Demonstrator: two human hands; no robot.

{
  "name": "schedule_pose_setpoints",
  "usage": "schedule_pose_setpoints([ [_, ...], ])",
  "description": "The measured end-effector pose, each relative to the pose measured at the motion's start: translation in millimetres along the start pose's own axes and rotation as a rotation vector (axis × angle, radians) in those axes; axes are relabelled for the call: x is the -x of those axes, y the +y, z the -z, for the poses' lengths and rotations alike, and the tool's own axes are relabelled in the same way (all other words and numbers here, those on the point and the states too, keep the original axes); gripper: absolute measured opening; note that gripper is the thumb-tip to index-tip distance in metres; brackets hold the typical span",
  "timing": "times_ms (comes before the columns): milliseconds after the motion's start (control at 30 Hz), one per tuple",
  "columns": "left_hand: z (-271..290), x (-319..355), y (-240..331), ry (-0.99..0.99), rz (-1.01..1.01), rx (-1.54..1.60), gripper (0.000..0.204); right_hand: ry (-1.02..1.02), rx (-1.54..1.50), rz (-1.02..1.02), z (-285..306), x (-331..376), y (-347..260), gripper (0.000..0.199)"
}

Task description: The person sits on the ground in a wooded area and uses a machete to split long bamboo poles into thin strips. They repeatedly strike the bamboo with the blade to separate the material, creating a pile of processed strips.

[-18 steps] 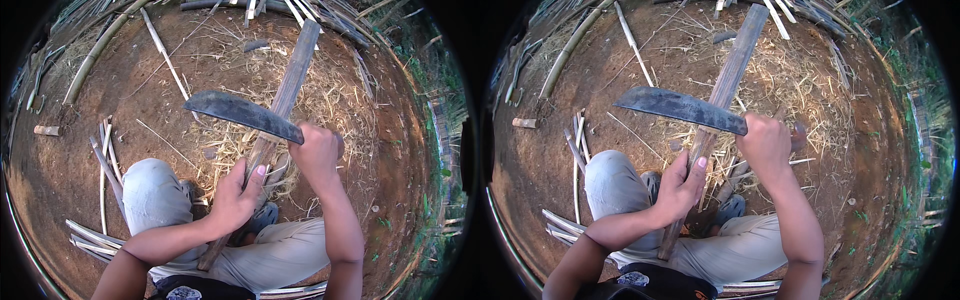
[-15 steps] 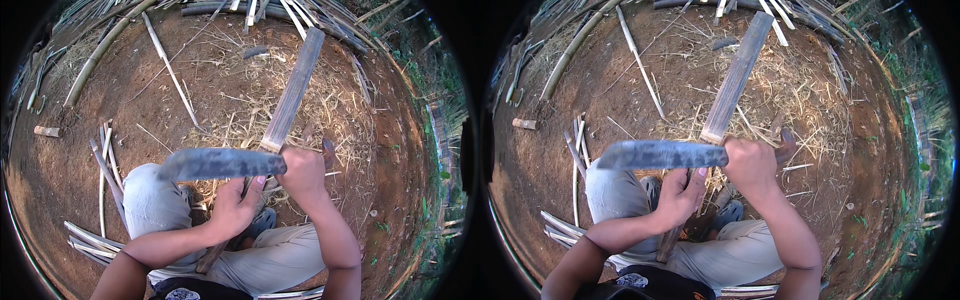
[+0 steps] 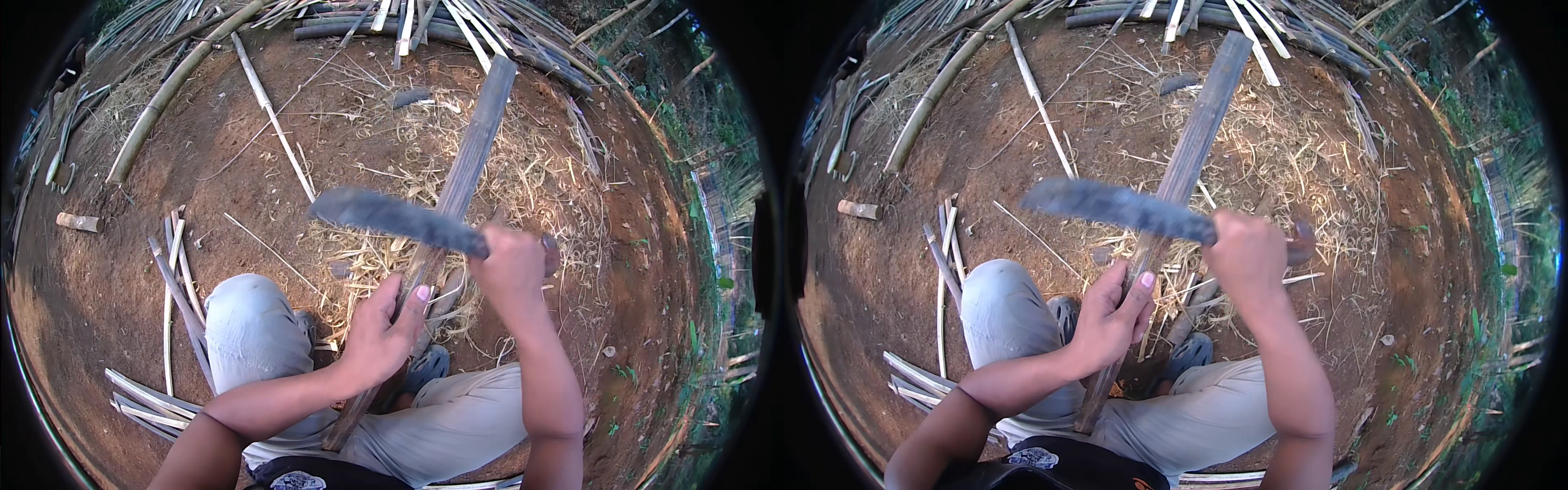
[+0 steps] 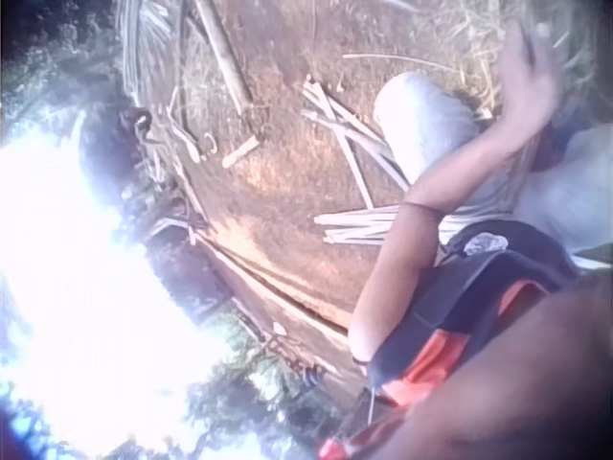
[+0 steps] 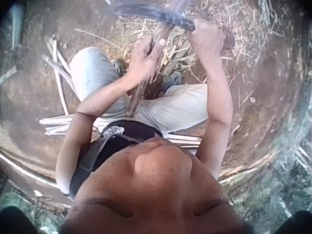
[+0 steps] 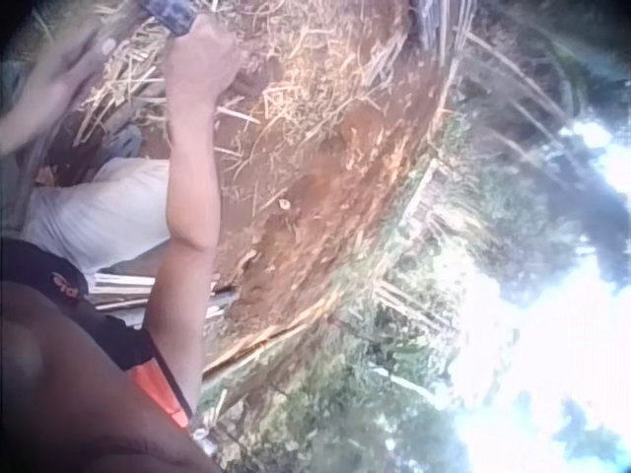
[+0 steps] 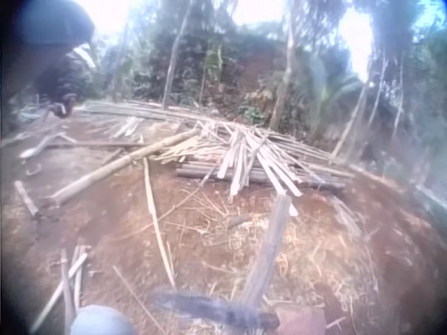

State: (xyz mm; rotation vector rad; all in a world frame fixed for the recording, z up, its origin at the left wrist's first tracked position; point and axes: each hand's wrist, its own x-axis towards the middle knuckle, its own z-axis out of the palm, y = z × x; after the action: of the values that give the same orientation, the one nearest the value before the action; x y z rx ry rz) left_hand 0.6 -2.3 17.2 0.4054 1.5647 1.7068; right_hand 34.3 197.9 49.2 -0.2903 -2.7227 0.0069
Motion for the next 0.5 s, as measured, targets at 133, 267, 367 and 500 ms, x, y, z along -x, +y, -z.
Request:
schedule_pose_setpoints([
  [133,-2.6,0.1,-9.3,-0.045,-0.01,0.138,0.021,-0.102,0.004,0.024,-7.6,4.5,-21.0,0.018],
  [267,-1.2,4.3,-5.8,-0.032,0.017,0.152,0.022,-0.059,-0.107,-0.184,0.3,-6.6,-16.0,0.014],
  [367,0.8,0.5,-13.1,-0.037,0.0,0.062,0.023,-0.103,-0.015,0.015,-10.4,9.7,-21.9,0.022],
  [500,0.8,2.4,-12.2,-0.011,-0.035,0.002,0.024,-0.071,-0.104,-0.249,-1.4,-16.6,-12.5,0.022],
])
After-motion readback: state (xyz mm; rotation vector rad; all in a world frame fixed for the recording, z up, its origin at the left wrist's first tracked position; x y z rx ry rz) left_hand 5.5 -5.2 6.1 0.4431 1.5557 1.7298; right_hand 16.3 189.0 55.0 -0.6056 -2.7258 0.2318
